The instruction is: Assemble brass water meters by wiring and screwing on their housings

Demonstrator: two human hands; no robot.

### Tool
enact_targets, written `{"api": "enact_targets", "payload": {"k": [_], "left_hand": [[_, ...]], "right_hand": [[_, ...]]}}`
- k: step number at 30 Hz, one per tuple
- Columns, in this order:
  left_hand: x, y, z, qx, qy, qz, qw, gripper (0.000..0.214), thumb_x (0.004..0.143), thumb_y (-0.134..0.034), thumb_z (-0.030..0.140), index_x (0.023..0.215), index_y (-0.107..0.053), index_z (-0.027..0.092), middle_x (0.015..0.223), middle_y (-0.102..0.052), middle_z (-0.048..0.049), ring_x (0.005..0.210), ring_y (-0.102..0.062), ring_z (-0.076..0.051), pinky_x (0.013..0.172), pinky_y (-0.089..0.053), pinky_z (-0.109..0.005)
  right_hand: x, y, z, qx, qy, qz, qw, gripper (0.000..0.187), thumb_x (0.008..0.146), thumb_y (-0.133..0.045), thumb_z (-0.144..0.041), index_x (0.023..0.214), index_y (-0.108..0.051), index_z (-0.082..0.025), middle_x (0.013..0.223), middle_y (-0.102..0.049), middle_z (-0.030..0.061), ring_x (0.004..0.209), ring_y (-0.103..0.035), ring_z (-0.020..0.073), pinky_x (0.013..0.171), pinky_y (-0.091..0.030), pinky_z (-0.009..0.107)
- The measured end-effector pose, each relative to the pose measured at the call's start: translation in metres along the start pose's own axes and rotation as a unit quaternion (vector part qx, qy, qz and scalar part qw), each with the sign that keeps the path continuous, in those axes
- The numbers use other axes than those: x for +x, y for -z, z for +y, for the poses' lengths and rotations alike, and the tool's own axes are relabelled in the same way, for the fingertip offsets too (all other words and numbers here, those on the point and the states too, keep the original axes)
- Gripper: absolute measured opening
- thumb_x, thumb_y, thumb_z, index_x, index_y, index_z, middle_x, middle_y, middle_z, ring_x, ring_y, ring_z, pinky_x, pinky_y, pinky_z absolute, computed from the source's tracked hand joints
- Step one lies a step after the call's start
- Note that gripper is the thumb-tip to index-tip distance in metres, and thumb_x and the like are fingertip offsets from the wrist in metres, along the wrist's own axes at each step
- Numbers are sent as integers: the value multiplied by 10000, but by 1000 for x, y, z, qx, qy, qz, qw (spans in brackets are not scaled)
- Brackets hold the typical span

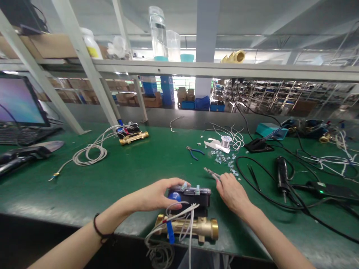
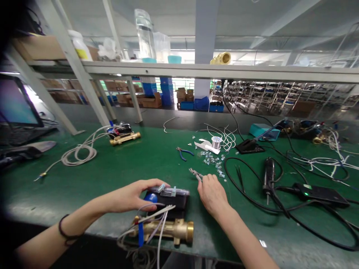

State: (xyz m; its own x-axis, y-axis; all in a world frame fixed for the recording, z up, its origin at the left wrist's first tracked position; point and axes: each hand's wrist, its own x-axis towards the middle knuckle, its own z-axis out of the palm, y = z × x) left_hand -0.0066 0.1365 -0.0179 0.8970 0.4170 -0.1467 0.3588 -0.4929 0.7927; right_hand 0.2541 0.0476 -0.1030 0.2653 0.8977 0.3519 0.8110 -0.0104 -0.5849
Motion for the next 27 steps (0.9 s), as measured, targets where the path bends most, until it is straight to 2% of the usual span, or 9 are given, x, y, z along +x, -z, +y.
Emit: {"api": "enact_targets", "payload": {"k": [6,8,11,12,14,18,20,23,27], "left_hand": [[-1,-2,24,74,-24,79,994,393,883,-506,323,1268,-515,246,1236,-603,-23,1111,-556,-191,968,-414,-312],[4,-6,28,93,-27,96,991,378,897,-491,353,1257,-522,243,1219,-614,-27,1107,-558,-187,967,-417,-319],[14,-15,35,137,-37,103,984,471,832,-600,396,1269,-510,247,1194,-622,-35,1080,-565,-197,950,-426,-333],[17,-17,37,159,-43,101,981,523,791,-653,403,1271,-510,250,1176,-626,-37,1061,-570,-204,933,-433,-337],[24,-20,41,202,-62,96,973,515,746,-707,388,1220,-561,249,1111,-639,-41,1017,-574,-211,893,-444,-333],[31,-16,41,221,-110,84,965,199,819,-638,284,1002,-672,214,960,-661,-33,944,-583,-178,839,-446,-286],[30,-13,37,197,-117,80,970,157,831,-618,239,976,-671,209,945,-668,-21,918,-593,-156,829,-448,-264],[27,-10,31,173,-120,78,975,160,844,-595,214,992,-658,217,972,-673,-9,922,-601,-140,843,-451,-252],[26,-9,28,169,-132,65,974,177,868,-567,216,1025,-650,228,1006,-672,-1,960,-600,-131,876,-444,-242]], "right_hand": [[-12,56,-12,239,-107,44,964,413,912,-216,-512,786,-475,-216,996,-637,95,957,-596,212,817,-462,369],[-21,67,-21,426,-150,4,892,299,880,-365,-489,825,-487,-221,1075,-642,78,1046,-594,209,903,-445,390],[-34,73,-32,640,-207,-57,738,209,761,-585,-360,908,-538,-218,1170,-618,74,1133,-556,234,1002,-377,437],[-37,73,-34,650,-213,-67,726,243,743,-602,-337,947,-553,-213,1190,-606,75,1149,-541,239,1012,-366,437],[-43,72,-37,612,-212,-82,758,302,740,-602,-335,1007,-567,-198,1197,-588,78,1149,-526,238,1010,-362,423],[-52,71,-40,400,-117,-110,902,215,761,-548,-277,956,-538,-186,1043,-587,56,998,-546,197,917,-407,378],[-57,70,-42,289,-67,-103,949,301,731,-527,-180,1029,-488,-194,1002,-571,39,956,-540,178,890,-418,359],[-64,68,-48,117,8,-103,988,546,692,-486,-66,1211,-427,-224,1081,-544,48,1006,-500,186,908,-398,368],[-66,64,-56,-80,59,-121,988,533,741,-465,-65,1238,-491,-257,1032,-514,70,948,-459,209,839,-400,364]]}}
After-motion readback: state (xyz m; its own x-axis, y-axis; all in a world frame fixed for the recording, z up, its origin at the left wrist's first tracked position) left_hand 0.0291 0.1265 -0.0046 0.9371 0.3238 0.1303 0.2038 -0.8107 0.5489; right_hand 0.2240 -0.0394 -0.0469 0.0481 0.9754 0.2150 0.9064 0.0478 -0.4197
